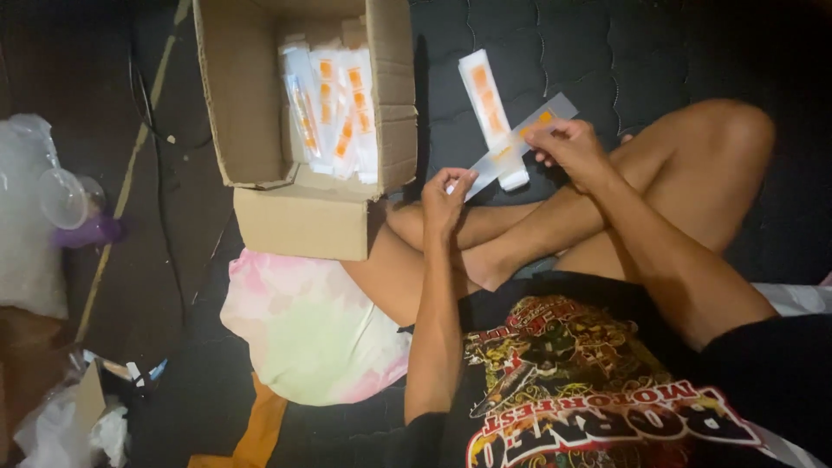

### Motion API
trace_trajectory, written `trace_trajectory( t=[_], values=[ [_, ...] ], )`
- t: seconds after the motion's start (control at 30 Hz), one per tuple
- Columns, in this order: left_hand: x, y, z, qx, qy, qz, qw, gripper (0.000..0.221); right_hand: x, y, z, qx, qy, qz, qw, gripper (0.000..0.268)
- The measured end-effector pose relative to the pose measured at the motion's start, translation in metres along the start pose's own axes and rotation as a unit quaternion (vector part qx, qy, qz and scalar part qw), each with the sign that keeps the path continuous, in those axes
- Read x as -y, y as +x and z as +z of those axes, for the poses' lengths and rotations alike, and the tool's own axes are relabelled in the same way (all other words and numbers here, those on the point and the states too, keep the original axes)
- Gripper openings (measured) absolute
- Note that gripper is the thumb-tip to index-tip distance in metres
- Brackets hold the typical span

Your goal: Packing individual plastic-wrapped snacks or items into a cardboard box while sitting on the floor.

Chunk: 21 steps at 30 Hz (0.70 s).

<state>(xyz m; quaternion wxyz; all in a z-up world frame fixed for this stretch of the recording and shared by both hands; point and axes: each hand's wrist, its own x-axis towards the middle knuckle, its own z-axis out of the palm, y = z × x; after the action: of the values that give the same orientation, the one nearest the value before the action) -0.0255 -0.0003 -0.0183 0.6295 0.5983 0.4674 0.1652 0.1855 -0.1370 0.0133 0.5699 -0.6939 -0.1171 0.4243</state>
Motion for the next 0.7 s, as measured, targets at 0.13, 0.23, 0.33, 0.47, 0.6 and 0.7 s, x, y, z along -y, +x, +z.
trace_trajectory(
  t=[0.13,0.23,0.33,0.47,0.6,0.7],
  values=[
    [-0.01,-0.012,-0.002,-0.009,0.023,0.005,1.0,0.015,0.002,-0.005,-0.001,0.004,0.015,0.019,1.0,0.01],
    [-0.016,-0.012,-0.002,-0.022,0.001,-0.003,1.0,0.017,0.005,-0.001,0.001,0.003,0.021,0.037,0.999,0.011],
    [-0.007,-0.007,0.005,-0.04,0.026,0.025,0.999,0.011,0.001,0.008,0.002,-0.002,0.019,0.034,0.999,0.012],
    [0.012,0.006,0.013,-0.053,-0.001,0.077,0.996,0.01,0.007,0.021,0.012,-0.013,0.038,-0.018,0.999,0.015],
    [0.007,0.009,0.014,-0.024,-0.084,0.05,0.995,0.015,0.042,0.015,0.02,-0.033,0.082,-0.027,0.996,0.013],
    [-0.034,-0.009,-0.002,0.029,-0.023,0.031,0.999,0.017,0.04,0.027,0.015,-0.054,0.075,-0.054,0.994,0.017]
  ],
)
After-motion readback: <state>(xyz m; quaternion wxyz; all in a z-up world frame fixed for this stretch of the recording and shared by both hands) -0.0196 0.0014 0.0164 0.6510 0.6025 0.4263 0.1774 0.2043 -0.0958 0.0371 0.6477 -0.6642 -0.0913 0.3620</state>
